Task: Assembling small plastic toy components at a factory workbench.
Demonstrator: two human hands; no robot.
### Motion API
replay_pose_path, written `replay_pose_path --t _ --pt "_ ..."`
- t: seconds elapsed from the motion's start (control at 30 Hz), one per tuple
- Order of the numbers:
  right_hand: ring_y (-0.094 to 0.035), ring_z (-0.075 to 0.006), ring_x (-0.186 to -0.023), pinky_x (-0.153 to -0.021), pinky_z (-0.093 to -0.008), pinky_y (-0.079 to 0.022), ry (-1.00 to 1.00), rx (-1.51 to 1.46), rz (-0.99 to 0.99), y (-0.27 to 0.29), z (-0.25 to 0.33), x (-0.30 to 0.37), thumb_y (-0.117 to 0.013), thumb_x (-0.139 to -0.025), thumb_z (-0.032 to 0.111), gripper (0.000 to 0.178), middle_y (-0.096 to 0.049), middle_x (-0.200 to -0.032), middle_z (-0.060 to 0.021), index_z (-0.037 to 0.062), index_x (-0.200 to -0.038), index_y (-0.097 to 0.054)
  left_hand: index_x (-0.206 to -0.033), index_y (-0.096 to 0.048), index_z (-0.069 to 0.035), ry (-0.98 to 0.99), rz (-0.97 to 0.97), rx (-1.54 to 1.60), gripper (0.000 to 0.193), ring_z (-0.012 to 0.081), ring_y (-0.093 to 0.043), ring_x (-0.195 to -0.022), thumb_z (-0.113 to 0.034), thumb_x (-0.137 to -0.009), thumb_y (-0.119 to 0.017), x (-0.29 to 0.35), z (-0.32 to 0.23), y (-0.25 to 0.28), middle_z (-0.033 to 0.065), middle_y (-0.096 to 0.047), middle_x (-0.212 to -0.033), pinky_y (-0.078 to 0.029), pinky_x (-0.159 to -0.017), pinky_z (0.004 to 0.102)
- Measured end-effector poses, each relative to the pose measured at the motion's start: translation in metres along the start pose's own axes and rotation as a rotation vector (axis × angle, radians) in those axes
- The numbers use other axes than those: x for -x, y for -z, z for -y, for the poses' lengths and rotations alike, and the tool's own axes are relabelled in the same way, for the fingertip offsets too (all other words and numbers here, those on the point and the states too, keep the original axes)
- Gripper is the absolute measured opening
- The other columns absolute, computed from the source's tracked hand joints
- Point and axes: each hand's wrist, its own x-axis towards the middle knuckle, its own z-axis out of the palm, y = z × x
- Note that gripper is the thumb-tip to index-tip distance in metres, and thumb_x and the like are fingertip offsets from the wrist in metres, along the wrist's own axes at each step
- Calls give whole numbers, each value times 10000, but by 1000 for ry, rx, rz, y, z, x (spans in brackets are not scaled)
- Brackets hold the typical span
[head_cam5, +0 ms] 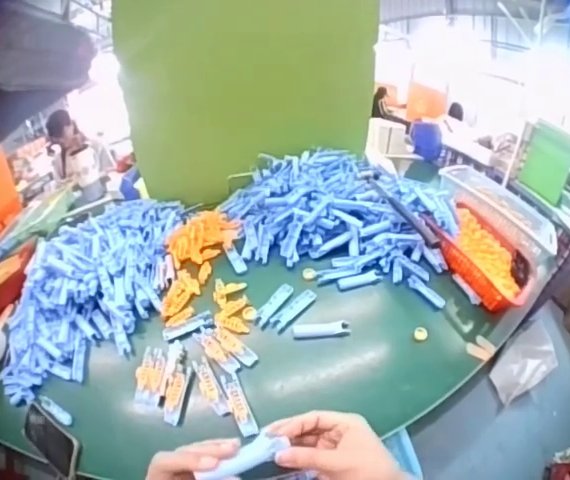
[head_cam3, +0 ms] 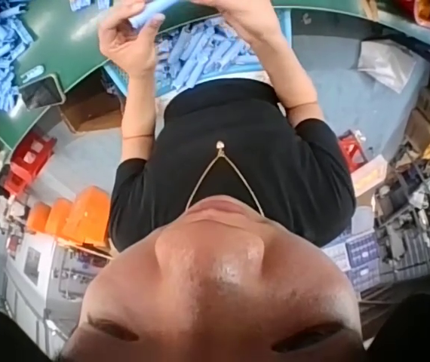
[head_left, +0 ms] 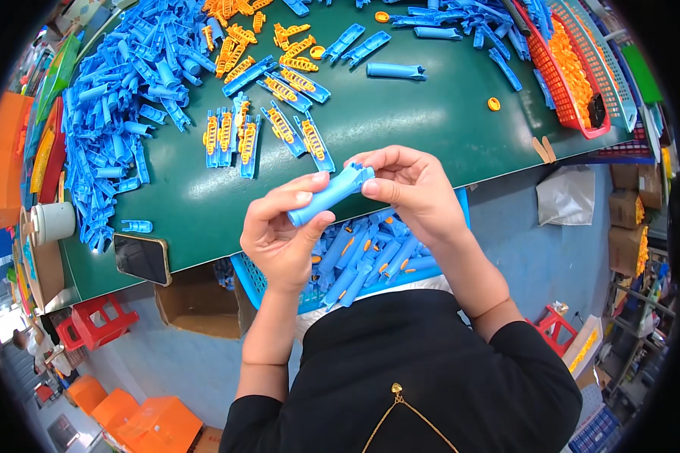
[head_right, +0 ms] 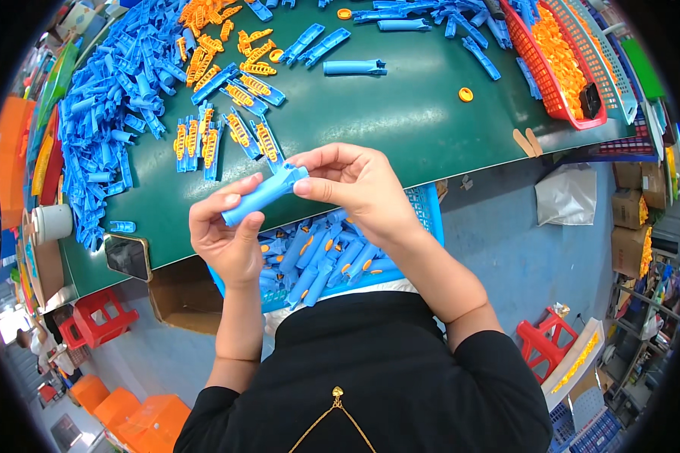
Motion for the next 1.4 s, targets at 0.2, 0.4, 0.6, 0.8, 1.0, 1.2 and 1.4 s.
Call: replay_pose_path --t 0.2,0.4,0.6,0.8,1.0,1.2,1.4 --pt "-584 -144 -900 -806 -268 -481 34 108 35 2 -1 2 -663 -746 -50 161 -584 -996 -109 -9 -878 -581 -958 -524 -27 65 88 -105 315 297 -611 -980 -13 -721 -732 0 -4 13 198 -621 -986 -492 -850 369" --pt "-579 -141 -860 -753 -250 -492 170 156 15 -8 6 5 -672 -732 -52 179 -564 -930 -98 -46 -889 -586 -1100 -511 34 32 338 -731 319 153 -576 -780 -41 -815 -633 -6 -19 0 91 -609 -899 -456 -713 258" --pt "-558 -123 -804 -701 -229 -483 323 335 97 -3 -4 6 -676 -750 -9 176 -548 -900 -96 -52 -894 -587 -995 -534 0 485 304 -343 234 135 -522 -644 -210 -892 -556 6 -16 -7 90 -556 -755 -415 -591 253" --pt "-514 -101 -731 -636 -219 -448 556 474 11 -9 -16 8 -631 -826 66 115 -535 -849 -72 -30 -870 -585 -909 -520 -25 638 232 16 294 59 -406 -559 -319 -923 -521 14 -12 -17 8 -485 -639 -337 -517 201" --pt "-500 -85 -713 -629 -212 -427 244 307 42 -4 2 6 -529 -906 91 145 -542 -827 -44 -32 -922 -604 -762 -396 -92 1028 152 671 441 42 -231 -412 -467 -967 -289 8 -16 -23 -48 -298 -526 -257 -408 206" --pt "-534 -78 -738 -629 -211 -443 168 359 31 -8 5 9 -584 -864 55 108 -555 -832 -48 -43 -909 -597 -802 -447 -59 967 70 517 407 45 -259 -446 -437 -946 -410 10 -14 -26 -45 -334 -546 -253 -431 200" --pt "-546 -74 -729 -630 -198 -438 229 370 41 -7 -2 12 -610 -837 20 78 -549 -821 -44 -48 -862 -582 -780 -467 -60 899 140 397 374 41 -259 -480 -404 -926 -485 18 -10 -20 -48 -318 -559 -232 -450 207"
